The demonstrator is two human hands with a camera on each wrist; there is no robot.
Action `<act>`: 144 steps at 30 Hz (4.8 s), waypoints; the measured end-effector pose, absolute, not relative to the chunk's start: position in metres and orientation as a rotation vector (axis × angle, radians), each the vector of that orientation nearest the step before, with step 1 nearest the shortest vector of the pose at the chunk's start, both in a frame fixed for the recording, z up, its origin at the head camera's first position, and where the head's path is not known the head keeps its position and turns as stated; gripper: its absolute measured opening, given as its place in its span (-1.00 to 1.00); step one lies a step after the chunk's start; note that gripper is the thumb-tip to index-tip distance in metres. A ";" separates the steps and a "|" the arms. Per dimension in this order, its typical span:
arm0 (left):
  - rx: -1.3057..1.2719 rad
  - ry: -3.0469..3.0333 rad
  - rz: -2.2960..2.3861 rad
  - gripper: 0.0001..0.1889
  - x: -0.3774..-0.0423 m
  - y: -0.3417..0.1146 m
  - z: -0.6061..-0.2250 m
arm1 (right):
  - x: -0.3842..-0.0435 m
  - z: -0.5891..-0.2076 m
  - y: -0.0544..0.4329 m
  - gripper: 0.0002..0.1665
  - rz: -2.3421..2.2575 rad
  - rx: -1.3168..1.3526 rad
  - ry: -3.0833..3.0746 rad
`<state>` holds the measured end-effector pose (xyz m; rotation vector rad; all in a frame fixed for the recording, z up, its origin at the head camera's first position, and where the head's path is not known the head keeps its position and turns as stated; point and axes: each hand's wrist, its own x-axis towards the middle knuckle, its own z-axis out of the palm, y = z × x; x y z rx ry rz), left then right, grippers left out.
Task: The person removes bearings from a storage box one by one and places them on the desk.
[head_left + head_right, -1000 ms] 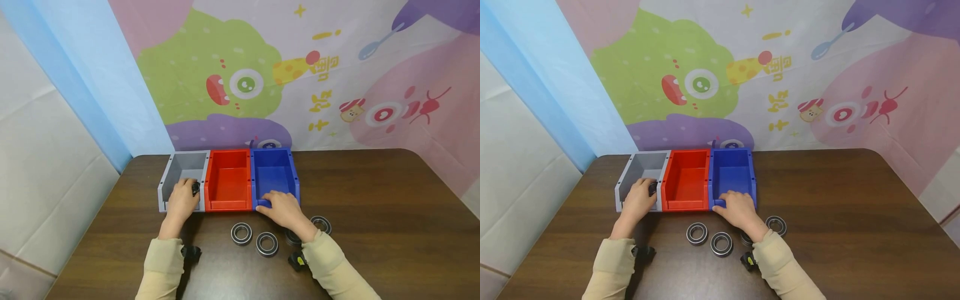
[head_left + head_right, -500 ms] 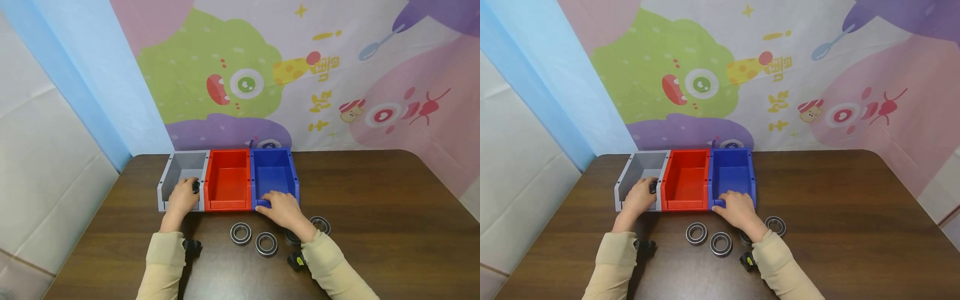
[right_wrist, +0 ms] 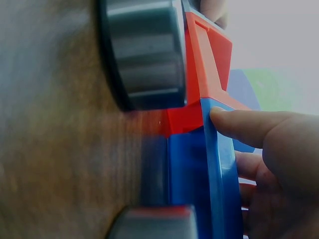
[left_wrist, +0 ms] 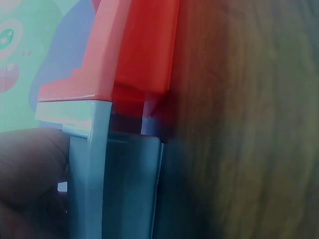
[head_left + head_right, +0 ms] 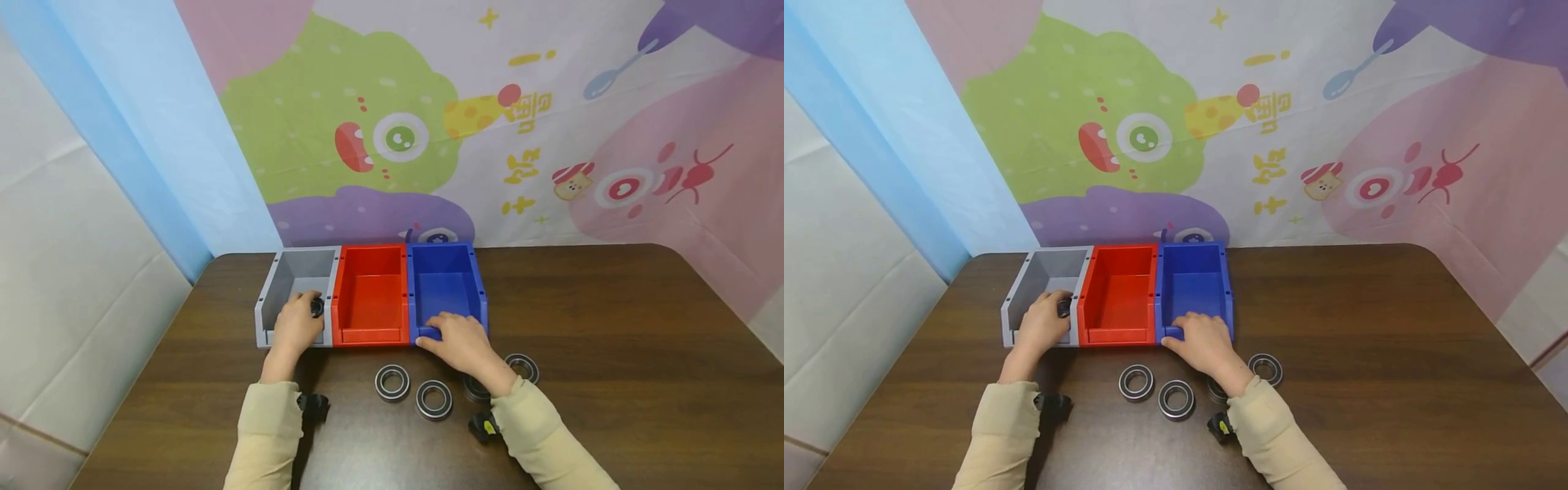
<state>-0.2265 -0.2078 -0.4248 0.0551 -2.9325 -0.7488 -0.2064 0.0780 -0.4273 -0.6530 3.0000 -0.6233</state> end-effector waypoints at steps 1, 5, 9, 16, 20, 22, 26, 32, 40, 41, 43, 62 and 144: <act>0.053 -2.930 -0.755 -0.55 -0.226 -0.208 -0.425 | -0.206 -0.427 0.078 -0.57 -0.623 -0.653 2.999; 0.050 -2.928 -0.771 -0.56 -0.225 -0.208 -0.425 | -0.207 -0.428 0.078 -0.56 -0.626 -0.653 2.998; 0.051 -2.922 -0.769 -0.55 -0.225 -0.208 -0.424 | -0.207 -0.428 0.078 -0.56 -0.625 -0.654 3.001; 0.036 -2.899 -0.758 -0.56 -0.223 -0.211 -0.423 | -0.207 -0.427 0.078 -0.56 -0.625 -0.659 3.005; -0.006 -2.882 -0.722 -0.59 -0.221 -0.213 -0.423 | -0.206 -0.428 0.078 -0.56 -0.625 -0.659 3.002; -0.011 -2.881 -0.716 -0.60 -0.219 -0.213 -0.421 | -0.206 -0.428 0.078 -0.56 -0.624 -0.657 3.003; 0.019 -2.894 -0.715 -0.61 -0.217 -0.212 -0.417 | -0.206 -0.428 0.079 -0.56 -0.628 -0.653 3.003; 0.060 -2.928 -0.683 -0.60 -0.215 -0.209 -0.409 | -0.207 -0.428 0.079 -0.56 -0.627 -0.645 2.998; 0.046 -2.852 -0.649 -0.59 -0.209 -0.209 -0.403 | -0.207 -0.429 0.079 -0.57 -0.636 -0.651 2.998; 0.041 -2.841 -0.643 -0.59 -0.209 -0.209 -0.402 | -0.208 -0.429 0.079 -0.57 -0.637 -0.652 2.999; 0.033 -2.824 -0.623 -0.60 -0.208 -0.209 -0.399 | -0.208 -0.429 0.080 -0.57 -0.634 -0.656 3.005; -0.083 -2.831 -0.487 -0.64 -0.197 -0.207 -0.388 | -0.208 -0.430 0.079 -0.57 -0.625 -0.653 3.008; -0.670 -3.265 -0.511 -0.64 -0.165 -0.156 -0.376 | -0.206 -0.428 0.078 -0.55 -0.632 -0.623 2.976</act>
